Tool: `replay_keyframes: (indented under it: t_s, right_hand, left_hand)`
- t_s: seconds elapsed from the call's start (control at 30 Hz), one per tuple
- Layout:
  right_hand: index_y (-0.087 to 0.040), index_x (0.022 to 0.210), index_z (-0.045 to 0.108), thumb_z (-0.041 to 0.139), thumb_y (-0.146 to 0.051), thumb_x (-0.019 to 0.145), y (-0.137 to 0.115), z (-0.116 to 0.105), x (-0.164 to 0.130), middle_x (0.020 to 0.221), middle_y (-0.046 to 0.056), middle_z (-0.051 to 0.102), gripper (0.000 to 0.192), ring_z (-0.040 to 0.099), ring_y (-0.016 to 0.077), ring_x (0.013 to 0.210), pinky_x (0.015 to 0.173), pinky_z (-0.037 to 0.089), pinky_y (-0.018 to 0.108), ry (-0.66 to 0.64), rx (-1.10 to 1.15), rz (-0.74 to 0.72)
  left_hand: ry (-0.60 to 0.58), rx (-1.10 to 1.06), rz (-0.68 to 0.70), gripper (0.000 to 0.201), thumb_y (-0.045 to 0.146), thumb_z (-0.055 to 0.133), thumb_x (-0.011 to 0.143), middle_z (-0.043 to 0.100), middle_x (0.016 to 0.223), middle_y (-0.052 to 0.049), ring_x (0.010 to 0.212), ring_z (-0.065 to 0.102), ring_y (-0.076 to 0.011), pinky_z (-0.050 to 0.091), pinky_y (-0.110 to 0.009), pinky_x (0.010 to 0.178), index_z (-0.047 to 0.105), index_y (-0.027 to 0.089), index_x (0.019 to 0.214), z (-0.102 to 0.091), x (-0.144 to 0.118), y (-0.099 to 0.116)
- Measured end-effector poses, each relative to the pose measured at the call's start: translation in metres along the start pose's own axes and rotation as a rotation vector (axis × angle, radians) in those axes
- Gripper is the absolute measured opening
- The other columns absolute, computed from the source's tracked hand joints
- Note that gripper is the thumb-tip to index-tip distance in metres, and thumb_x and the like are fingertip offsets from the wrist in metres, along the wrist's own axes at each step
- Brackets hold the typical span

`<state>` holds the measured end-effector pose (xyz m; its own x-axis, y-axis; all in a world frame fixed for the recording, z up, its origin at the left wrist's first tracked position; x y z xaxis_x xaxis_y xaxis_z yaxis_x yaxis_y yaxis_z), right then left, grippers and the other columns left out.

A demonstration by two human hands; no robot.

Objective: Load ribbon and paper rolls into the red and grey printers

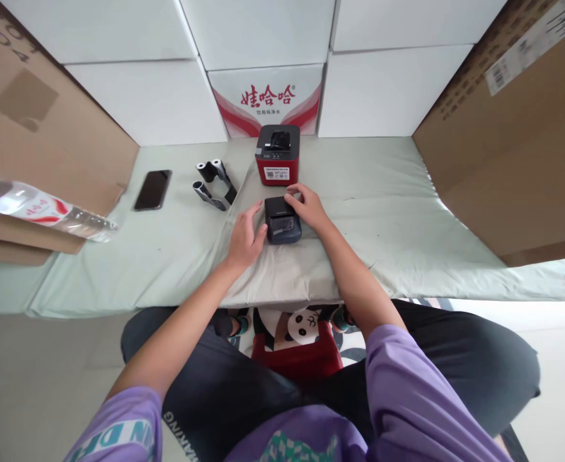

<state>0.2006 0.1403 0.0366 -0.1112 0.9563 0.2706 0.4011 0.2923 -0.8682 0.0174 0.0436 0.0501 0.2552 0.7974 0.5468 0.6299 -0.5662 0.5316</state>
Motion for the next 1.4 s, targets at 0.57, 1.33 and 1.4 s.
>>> replay_keyframes:
  t_s: [0.57,1.33,1.4]
  right_hand:
    - [-0.022,0.111,0.074,0.070,-0.052,0.083,0.008,0.017,0.004,0.123,0.009,0.075,0.041,0.067,0.0308,0.120,0.107,0.054,0.051,-0.238,0.178,0.015]
    - [-0.020,0.114,0.073,0.068,-0.049,0.085,0.005,0.012,-0.002,0.123,0.011,0.075,0.041,0.069,0.0294,0.115,0.106,0.055,0.050,-0.158,0.126,-0.014]
    - [-0.019,0.115,0.072,0.067,-0.049,0.086,0.006,0.012,-0.003,0.123,0.012,0.075,0.043,0.070,0.0286,0.113,0.104,0.056,0.049,-0.155,0.120,-0.009]
  left_hand:
    - [-0.159,-0.072,-0.077,0.045,0.022,0.035,0.109,0.050,0.164,-0.009,0.146,0.057,-0.0303,0.053,-0.054,0.118,0.058,0.028,0.147,0.018,0.004,-0.022]
    - [-0.186,0.099,-0.218,0.058,0.007,0.047,0.093,0.068,0.141,-0.018,0.129,0.067,-0.0325,0.053,-0.053,0.111,0.050,0.013,0.150,0.020,-0.001,-0.020]
    - [-0.176,0.098,-0.235,0.052,0.009,0.048,0.094,0.071,0.135,-0.018,0.126,0.068,-0.0324,0.052,-0.053,0.111,0.054,0.012,0.146,0.019,-0.002,-0.022]
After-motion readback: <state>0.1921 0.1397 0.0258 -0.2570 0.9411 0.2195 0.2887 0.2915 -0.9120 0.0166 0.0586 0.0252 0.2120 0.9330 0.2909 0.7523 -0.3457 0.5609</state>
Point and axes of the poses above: each hand's wrist, its own x-axis towards the middle knuckle, its own z-axis out of the palm, y = z × x, the point moved 10 cm from there along x, towards the middle knuckle
